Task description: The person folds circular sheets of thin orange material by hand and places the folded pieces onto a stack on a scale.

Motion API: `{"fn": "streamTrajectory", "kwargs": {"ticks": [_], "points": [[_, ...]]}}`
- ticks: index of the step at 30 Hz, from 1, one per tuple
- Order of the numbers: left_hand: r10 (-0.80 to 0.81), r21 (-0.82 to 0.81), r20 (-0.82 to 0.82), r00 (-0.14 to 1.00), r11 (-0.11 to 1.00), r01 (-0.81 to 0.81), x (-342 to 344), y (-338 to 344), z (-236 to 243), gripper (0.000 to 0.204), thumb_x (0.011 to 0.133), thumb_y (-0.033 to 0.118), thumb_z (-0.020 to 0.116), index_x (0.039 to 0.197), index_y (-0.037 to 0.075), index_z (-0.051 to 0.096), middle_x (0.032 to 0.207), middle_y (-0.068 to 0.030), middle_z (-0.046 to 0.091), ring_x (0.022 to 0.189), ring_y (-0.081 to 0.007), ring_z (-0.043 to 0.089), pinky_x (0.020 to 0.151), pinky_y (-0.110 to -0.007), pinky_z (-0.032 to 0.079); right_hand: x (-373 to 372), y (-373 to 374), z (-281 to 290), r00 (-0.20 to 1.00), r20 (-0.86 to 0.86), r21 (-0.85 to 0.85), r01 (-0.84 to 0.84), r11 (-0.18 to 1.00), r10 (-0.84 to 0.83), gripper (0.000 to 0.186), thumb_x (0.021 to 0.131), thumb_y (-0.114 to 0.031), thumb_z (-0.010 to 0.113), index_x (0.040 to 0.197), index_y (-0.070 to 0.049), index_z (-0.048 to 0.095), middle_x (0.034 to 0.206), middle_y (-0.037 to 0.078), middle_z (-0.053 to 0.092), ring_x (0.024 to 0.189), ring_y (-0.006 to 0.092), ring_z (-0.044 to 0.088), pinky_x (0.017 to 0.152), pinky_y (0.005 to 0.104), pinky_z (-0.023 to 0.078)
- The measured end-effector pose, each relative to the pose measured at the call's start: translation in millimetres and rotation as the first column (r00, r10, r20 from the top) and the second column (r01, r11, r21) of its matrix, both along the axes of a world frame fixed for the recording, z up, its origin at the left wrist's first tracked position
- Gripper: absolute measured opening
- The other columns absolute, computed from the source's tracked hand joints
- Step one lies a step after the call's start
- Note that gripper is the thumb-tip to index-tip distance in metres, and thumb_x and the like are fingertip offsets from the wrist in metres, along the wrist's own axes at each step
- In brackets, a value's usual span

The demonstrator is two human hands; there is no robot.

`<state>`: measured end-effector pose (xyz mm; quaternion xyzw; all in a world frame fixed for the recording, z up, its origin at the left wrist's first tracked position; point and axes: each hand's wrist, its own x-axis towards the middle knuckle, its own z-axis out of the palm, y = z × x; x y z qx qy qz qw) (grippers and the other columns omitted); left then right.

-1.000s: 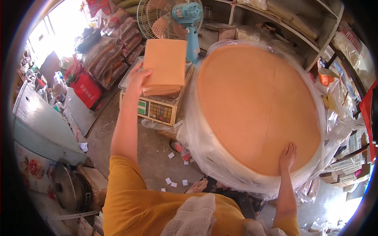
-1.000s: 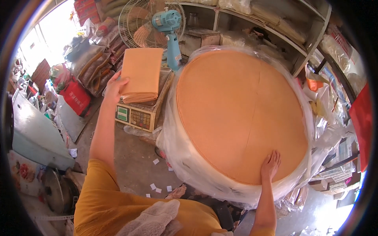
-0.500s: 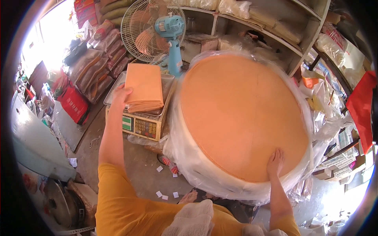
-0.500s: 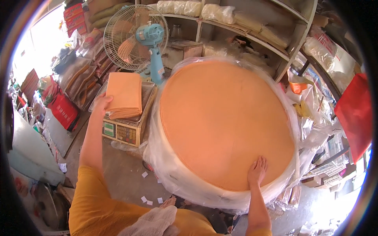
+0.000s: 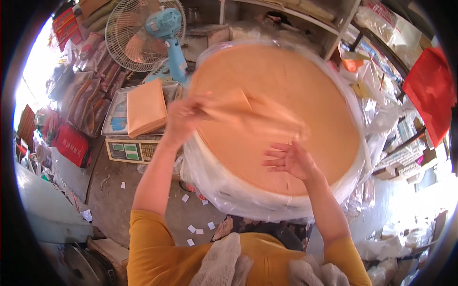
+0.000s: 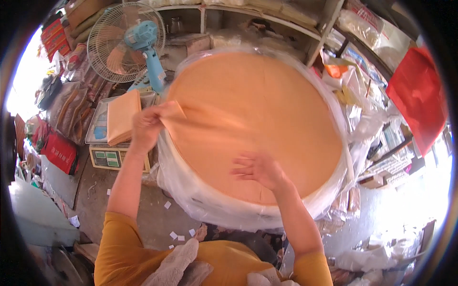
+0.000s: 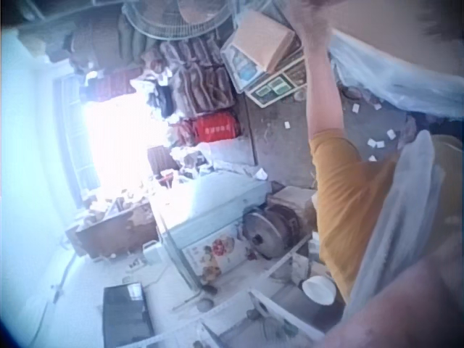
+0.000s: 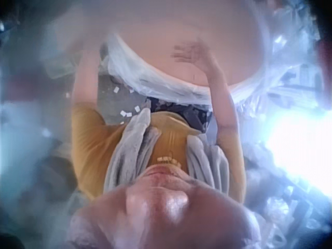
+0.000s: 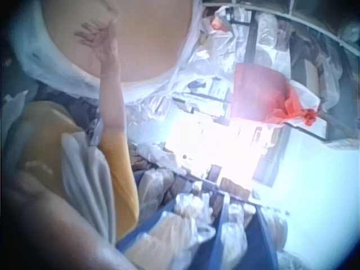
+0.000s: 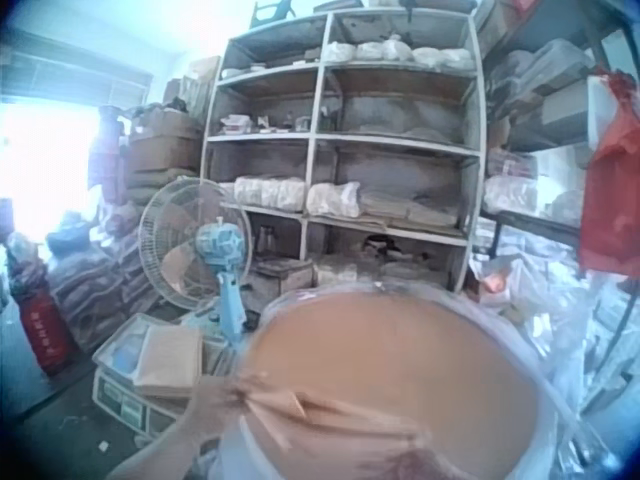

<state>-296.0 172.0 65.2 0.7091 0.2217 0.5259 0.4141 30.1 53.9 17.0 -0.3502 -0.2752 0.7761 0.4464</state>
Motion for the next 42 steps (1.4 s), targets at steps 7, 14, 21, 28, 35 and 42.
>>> {"fn": "streamTrajectory", "kwargs": {"ticks": [7,14,21,28,35,42], "points": [[0.272,-0.177,0.130,0.954,0.953,-0.247,48.2,-44.7,-33.5,0.061,0.076,-0.013,0.056,0.134,0.005,0.046,0.134,-0.0058,0.052,0.119,-0.0192,0.054,0.111,-0.037,0.028,-30.8,14.2,3.6,0.964,0.073,0.229,0.234,0.945,-0.256,0.053,0.084,-0.016,0.065,0.130,0.002,0.044,0.116,0.014,0.059,0.103,0.0227,0.061,0.088,0.0367,0.052],[0.059,-0.596,0.349,0.935,0.784,0.172,14.3,-80.5,-66.5,0.081,0.074,-0.012,0.060,0.146,0.001,0.025,0.142,-0.0099,0.042,0.123,-0.0168,0.049,0.098,-0.030,0.044,-80.8,31.2,7.6,0.939,0.229,0.315,0.180,0.932,-0.258,0.054,0.090,-0.012,0.061,0.137,0.002,0.037,0.123,0.015,0.056,0.105,0.0211,0.061,0.089,0.0319,0.052],[0.432,-0.468,0.311,0.847,0.845,-0.259,-132.9,9.9,-31.3,0.072,0.077,-0.010,0.060,0.143,0.003,0.034,0.125,-0.0063,0.057,0.111,-0.0165,0.056,0.096,-0.029,0.046,-36.5,-2.5,6.1,0.862,0.461,0.262,0.092,0.961,-0.208,0.056,0.093,-0.012,0.055,0.141,0.001,0.030,0.123,0.019,0.056,0.097,0.0268,0.065,0.084,0.0357,0.054],[0.529,-0.677,-0.001,0.849,0.624,-0.390,-206.1,58.4,-69.3,0.063,0.076,-0.011,0.058,0.135,0.005,0.046,0.120,-0.0078,0.059,0.108,-0.0181,0.058,0.092,-0.031,0.046,40.7,-73.0,-40.1,0.822,0.468,0.075,0.330,0.941,-0.326,0.047,0.095,-0.008,0.050,0.139,0.002,0.035,0.116,0.017,0.059,0.089,0.0240,0.066,0.081,0.0339,0.054],[0.444,-0.609,0.096,0.891,0.734,-0.300,-242.3,91.0,-105.0,0.058,0.074,-0.007,0.062,0.129,0.002,0.048,0.112,-0.0088,0.062,0.101,-0.0225,0.061,0.090,-0.033,0.048,82.9,-128.7,-49.8,0.736,0.482,0.109,0.488,0.866,-0.475,0.042,0.092,-0.006,0.052,0.133,0.002,0.043,0.112,0.017,0.060,0.088,0.0230,0.065,0.078,0.0344,0.055],[0.386,-0.638,-0.168,0.907,0.659,-0.399,-296.3,106.5,-103.0,0.047,0.081,0.005,0.065,0.126,0.004,0.052,0.114,-0.0106,0.063,0.104,-0.0242,0.062,0.089,-0.037,0.049,105.0,-139.4,-61.8,0.538,0.696,0.343,0.334,0.878,-0.476,0.033,0.095,-0.016,0.056,0.124,0.000,0.054,0.105,0.013,0.065,0.085,0.0182,0.066,0.077,0.0297,0.054]]}}
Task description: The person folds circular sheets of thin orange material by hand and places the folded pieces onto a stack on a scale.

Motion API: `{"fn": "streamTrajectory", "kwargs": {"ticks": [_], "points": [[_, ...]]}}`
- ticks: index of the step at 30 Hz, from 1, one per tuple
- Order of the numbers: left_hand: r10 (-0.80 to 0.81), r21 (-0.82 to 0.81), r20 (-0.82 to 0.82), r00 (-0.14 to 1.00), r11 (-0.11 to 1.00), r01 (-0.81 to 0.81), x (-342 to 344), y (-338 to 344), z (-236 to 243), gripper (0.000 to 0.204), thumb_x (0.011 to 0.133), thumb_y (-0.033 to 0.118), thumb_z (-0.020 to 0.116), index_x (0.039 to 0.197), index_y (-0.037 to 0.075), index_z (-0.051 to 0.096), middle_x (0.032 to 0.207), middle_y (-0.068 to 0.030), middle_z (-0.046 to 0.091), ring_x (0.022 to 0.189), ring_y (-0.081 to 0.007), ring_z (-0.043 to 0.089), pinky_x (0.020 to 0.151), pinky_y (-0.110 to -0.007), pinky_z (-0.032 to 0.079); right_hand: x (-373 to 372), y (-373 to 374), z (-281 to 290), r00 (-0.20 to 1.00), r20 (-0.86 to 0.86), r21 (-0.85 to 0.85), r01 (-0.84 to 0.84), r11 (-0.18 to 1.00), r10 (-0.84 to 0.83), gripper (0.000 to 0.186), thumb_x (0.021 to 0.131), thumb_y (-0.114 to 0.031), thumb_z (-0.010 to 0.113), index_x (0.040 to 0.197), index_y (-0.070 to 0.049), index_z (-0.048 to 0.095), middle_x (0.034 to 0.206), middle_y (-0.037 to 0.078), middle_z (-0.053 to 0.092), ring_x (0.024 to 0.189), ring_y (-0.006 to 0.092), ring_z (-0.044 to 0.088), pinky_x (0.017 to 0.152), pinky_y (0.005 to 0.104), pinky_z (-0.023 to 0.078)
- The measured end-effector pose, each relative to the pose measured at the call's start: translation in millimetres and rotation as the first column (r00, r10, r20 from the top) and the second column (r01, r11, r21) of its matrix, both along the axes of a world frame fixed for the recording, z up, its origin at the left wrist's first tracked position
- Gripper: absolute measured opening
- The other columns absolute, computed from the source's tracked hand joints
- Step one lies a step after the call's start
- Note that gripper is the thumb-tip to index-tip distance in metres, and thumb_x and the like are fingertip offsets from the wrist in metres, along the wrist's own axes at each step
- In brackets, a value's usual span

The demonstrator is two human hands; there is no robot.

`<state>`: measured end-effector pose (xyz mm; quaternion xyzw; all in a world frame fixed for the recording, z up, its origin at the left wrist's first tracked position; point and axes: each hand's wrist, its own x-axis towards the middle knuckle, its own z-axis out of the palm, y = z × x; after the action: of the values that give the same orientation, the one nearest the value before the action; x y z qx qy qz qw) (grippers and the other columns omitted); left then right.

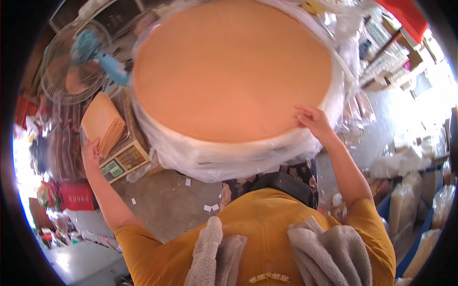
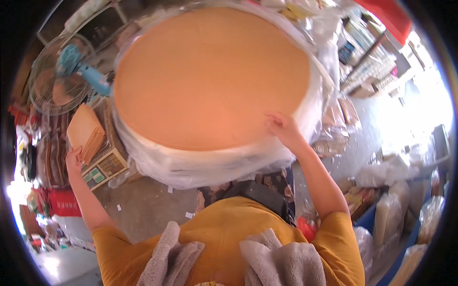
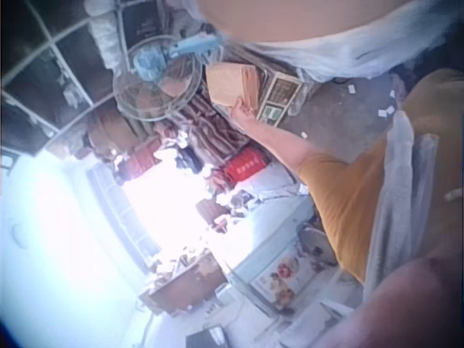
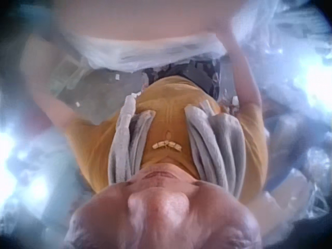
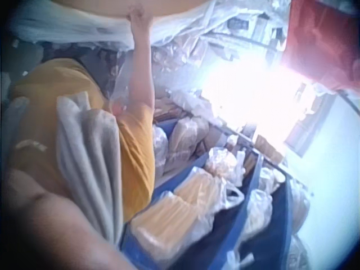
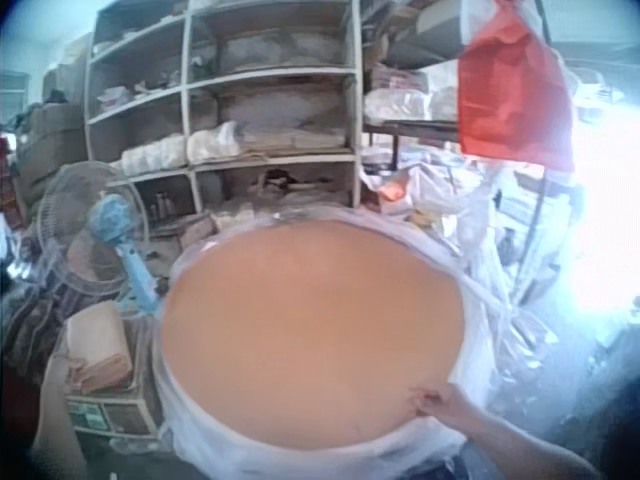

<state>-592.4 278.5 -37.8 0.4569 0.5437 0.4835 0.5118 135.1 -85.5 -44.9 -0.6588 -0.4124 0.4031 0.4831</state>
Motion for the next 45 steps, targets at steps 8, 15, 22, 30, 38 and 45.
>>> {"fn": "streamTrajectory", "kwargs": {"ticks": [8,15,22,30,38,45], "points": [[0.520,0.647,-0.639,0.567,0.761,0.032,255.3,-78.0,14.6,0.061,0.078,0.016,0.071,0.132,0.001,0.048,0.134,-0.0160,0.051,0.125,-0.0323,0.046,0.107,-0.039,0.034,-19.1,5.3,-10.5,0.578,0.801,0.036,-0.309,0.950,0.157,0.019,0.082,-0.010,0.063,0.100,-0.008,0.067,0.096,0.007,0.065,0.088,0.0239,0.063,0.089,0.0381,0.047],[0.074,0.539,-0.728,0.682,0.677,0.501,405.4,-179.4,-13.7,0.052,0.082,0.009,0.061,0.132,0.002,0.047,0.142,-0.0192,0.039,0.133,-0.0339,0.035,0.110,-0.043,0.029,-37.9,15.7,-30.6,0.033,0.995,-0.069,-0.497,0.865,0.099,0.007,0.074,-0.010,0.060,0.078,-0.011,0.065,0.083,0.004,0.061,0.089,0.0231,0.060,0.105,0.0499,0.032],[-0.184,0.428,-0.737,0.650,0.617,0.660,443.9,-213.8,-26.6,0.049,0.082,0.001,0.055,0.130,0.001,0.048,0.142,-0.0189,0.038,0.133,-0.0347,0.035,0.110,-0.042,0.031,-50.9,18.7,-33.7,-0.103,0.986,-0.162,-0.441,0.883,0.129,0.007,0.074,-0.015,0.059,0.073,-0.016,0.066,0.074,0.001,0.061,0.082,0.0199,0.064,0.104,0.0538,0.030],[-0.325,0.359,-0.705,0.630,0.602,0.713,471.9,-235.5,-35.0,0.045,0.082,-0.001,0.055,0.127,0.000,0.050,0.142,-0.0168,0.039,0.131,-0.0335,0.037,0.108,-0.041,0.034,-51.7,13.8,-42.6,-0.141,0.990,-0.074,-0.538,0.840,-0.003,0.009,0.069,-0.015,0.062,0.072,-0.008,0.066,0.071,0.005,0.060,0.067,0.0225,0.064,0.093,0.0529,0.042],[-0.336,0.446,-0.709,0.620,0.468,0.763,483.4,-243.7,-44.1,0.033,0.081,-0.002,0.056,0.114,0.000,0.058,0.121,-0.0166,0.057,0.113,-0.0335,0.054,0.094,-0.039,0.046,-24.3,31.5,-36.3,0.019,0.995,-0.074,-0.474,0.878,0.094,0.008,0.076,-0.016,0.063,0.079,-0.015,0.070,0.077,0.002,0.066,0.069,0.0182,0.065,0.068,0.0317,0.051],[-0.409,0.434,-0.752,0.517,0.283,0.855,534.8,-241.3,-29.8,0.034,0.084,0.005,0.059,0.118,0.002,0.059,0.123,-0.0171,0.057,0.114,-0.0322,0.054,0.090,-0.036,0.048,0.4,39.4,17.6,0.985,-0.167,0.030,-0.027,0.999,0.032,0.040,0.084,-0.025,0.067,0.120,-0.007,0.061,0.118,0.006,0.063,0.105,0.0103,0.058,0.082,0.0280,0.049]]}}
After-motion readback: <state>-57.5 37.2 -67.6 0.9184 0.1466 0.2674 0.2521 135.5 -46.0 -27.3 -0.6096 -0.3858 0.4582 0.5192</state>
